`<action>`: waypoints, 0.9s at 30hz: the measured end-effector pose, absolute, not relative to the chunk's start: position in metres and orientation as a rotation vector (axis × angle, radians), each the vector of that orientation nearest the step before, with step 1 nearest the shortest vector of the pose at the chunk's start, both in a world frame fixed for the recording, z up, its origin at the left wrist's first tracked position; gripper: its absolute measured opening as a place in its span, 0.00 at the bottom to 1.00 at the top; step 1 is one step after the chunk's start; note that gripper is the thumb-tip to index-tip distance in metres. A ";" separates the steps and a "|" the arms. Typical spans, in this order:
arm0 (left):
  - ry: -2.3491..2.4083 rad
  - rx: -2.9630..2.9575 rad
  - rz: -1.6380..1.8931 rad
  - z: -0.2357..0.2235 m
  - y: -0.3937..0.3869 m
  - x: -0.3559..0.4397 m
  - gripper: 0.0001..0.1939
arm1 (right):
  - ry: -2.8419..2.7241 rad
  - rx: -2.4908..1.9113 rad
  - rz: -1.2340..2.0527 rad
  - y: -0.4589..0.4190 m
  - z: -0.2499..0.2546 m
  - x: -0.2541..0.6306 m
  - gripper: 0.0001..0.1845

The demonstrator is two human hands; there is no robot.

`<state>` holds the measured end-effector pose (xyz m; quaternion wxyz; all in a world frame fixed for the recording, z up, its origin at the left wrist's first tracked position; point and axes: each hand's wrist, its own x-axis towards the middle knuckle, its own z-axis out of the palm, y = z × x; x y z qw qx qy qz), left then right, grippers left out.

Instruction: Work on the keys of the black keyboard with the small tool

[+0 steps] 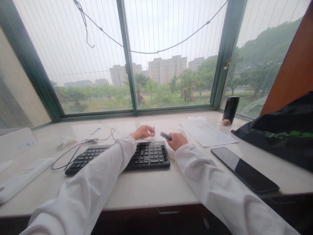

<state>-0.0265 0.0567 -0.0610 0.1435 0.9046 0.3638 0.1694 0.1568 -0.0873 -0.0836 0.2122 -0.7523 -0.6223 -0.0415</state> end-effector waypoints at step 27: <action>1.089 2.600 0.457 -0.076 0.069 -0.021 0.18 | -1.747 -2.084 -0.151 -0.086 -0.086 0.157 0.17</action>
